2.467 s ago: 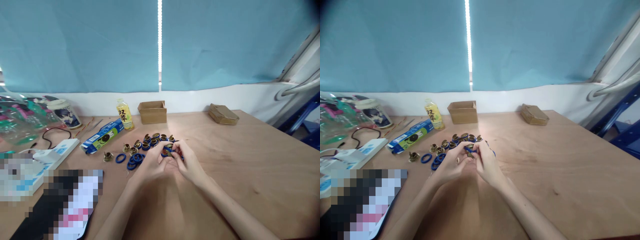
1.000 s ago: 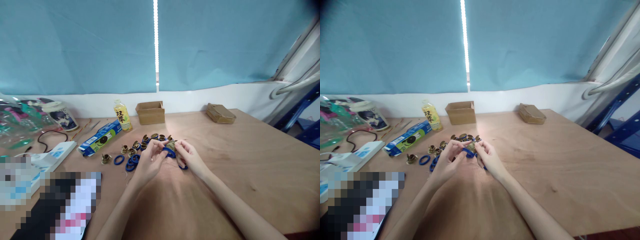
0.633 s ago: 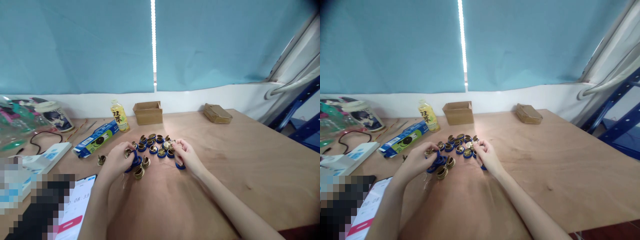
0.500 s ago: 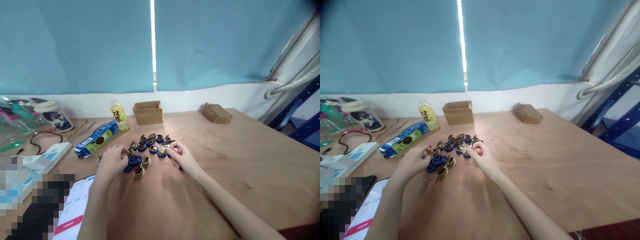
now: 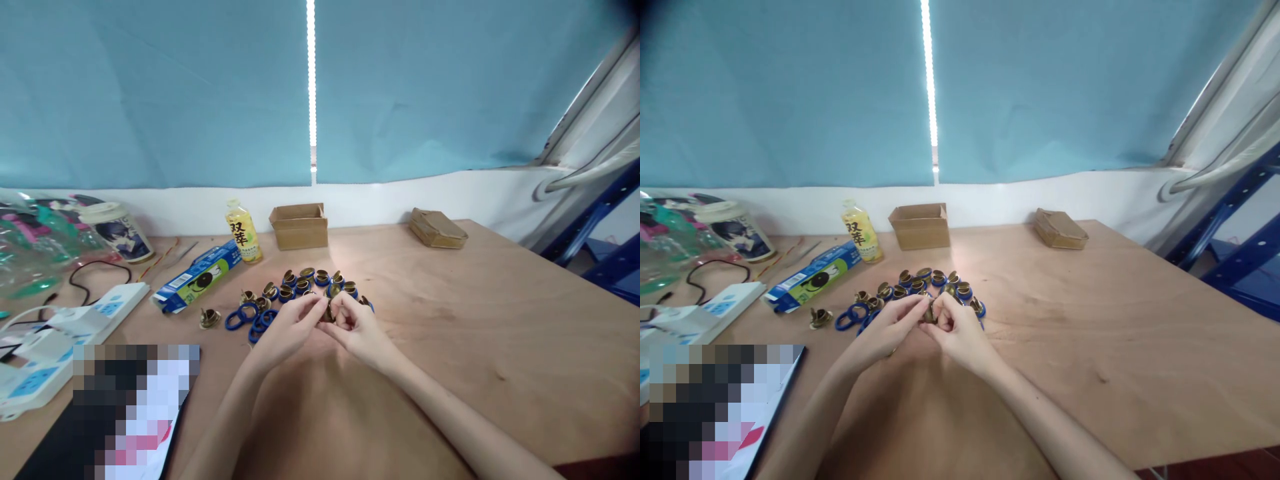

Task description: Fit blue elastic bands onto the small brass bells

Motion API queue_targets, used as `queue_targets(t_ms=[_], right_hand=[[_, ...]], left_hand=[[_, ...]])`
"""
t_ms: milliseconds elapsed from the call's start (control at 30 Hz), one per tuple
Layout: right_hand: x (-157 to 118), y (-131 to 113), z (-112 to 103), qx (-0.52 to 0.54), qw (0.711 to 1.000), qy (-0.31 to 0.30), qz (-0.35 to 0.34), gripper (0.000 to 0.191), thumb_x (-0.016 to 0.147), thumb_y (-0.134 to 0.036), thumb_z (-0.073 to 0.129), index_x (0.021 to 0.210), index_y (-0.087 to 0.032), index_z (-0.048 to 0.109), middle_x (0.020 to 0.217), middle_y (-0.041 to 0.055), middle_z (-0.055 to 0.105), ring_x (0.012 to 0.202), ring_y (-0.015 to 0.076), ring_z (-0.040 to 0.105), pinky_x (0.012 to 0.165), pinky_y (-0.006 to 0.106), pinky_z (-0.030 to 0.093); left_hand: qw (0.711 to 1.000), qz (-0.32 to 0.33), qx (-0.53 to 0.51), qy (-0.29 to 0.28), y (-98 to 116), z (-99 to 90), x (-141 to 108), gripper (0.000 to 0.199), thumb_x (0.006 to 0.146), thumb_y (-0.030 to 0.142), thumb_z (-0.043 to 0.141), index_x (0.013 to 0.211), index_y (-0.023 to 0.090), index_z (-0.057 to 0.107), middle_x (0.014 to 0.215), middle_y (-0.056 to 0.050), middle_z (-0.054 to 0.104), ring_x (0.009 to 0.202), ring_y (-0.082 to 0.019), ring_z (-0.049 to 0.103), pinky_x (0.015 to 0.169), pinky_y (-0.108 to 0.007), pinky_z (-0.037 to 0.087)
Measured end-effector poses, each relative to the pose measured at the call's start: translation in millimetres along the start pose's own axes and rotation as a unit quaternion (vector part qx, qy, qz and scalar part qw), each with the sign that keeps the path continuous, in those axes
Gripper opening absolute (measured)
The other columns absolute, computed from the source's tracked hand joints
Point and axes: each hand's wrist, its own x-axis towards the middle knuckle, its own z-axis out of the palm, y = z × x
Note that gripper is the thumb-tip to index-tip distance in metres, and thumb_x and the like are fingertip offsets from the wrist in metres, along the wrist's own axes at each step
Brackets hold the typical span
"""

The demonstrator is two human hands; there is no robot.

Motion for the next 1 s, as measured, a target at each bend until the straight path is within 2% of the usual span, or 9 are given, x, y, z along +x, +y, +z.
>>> queue_targets(t_ms=[100,267,367,500,600,767,1000], right_hand=[[0,-1,-1,0.009,1.0,-0.013,0.009,0.023,0.085,-0.033,0.066,0.077,-0.022,0.047,0.055,-0.0084,0.039,0.05,0.0097,0.037,0.049,0.023,0.028],[2,-3,-5,0.07,0.997,-0.025,0.021,0.019,0.096,-0.039,0.049,0.087,-0.022,0.05,0.055,-0.0075,0.046,0.049,0.0108,0.044,0.05,0.023,0.035],[3,-4,-6,0.079,0.996,-0.041,0.021,0.021,0.098,-0.04,0.046,0.09,-0.021,0.054,0.056,-0.0062,0.05,0.049,0.0109,0.047,0.052,0.023,0.038],[3,-6,-7,0.033,0.998,-0.04,0.024,0.025,0.095,-0.038,0.05,0.081,-0.019,0.056,0.062,-0.0031,0.055,0.055,0.0115,0.052,0.053,0.023,0.039],[3,-6,-7,-0.006,0.999,-0.033,0.007,0.027,0.095,-0.034,0.049,0.073,-0.02,0.051,0.061,-0.0033,0.053,0.055,0.0111,0.048,0.052,0.023,0.036],[3,-4,-5,-0.084,0.996,-0.027,-0.033,0.027,0.091,-0.022,0.049,0.065,-0.02,0.041,0.06,-0.0037,0.048,0.055,0.0108,0.041,0.053,0.024,0.029],[1,-5,-1,-0.093,0.994,-0.027,-0.046,0.025,0.09,-0.02,0.046,0.066,-0.021,0.04,0.062,-0.0032,0.049,0.057,0.0116,0.043,0.055,0.024,0.031]], left_hand=[[0.999,-0.012,-0.04,0.002,-3,2.6,3,0.031,0.093,0.041,0.047,0.079,0.019,0.063,0.076,-0.002,0.062,0.073,-0.015,0.057,0.067,-0.026,0.048],[0.99,-0.067,-0.12,0.032,2,2.1,1,0.024,0.087,0.035,0.057,0.103,0.018,0.063,0.093,-0.007,0.069,0.078,-0.016,0.063,0.074,-0.03,0.054],[0.991,-0.063,-0.114,0.028,2,1.7,0,0.021,0.086,0.031,0.057,0.102,0.019,0.065,0.098,-0.008,0.07,0.087,-0.018,0.065,0.078,-0.032,0.055],[0.993,-0.045,-0.106,0.037,-5,4.6,1,0.021,0.088,0.034,0.056,0.101,0.02,0.065,0.104,-0.008,0.07,0.099,-0.021,0.064,0.082,-0.034,0.056],[0.994,-0.036,-0.102,0.034,-8,7.3,3,0.023,0.088,0.036,0.056,0.101,0.019,0.064,0.1,-0.008,0.069,0.095,-0.02,0.065,0.081,-0.033,0.056],[0.996,-0.018,-0.086,0.021,-4,7.1,3,0.015,0.087,0.029,0.055,0.094,0.02,0.064,0.096,-0.005,0.069,0.09,-0.018,0.064,0.079,-0.03,0.054],[0.993,-0.026,-0.115,0.005,0,4.4,2,0.013,0.086,0.027,0.055,0.087,0.019,0.064,0.079,-0.001,0.063,0.072,-0.012,0.059,0.068,-0.024,0.051]])
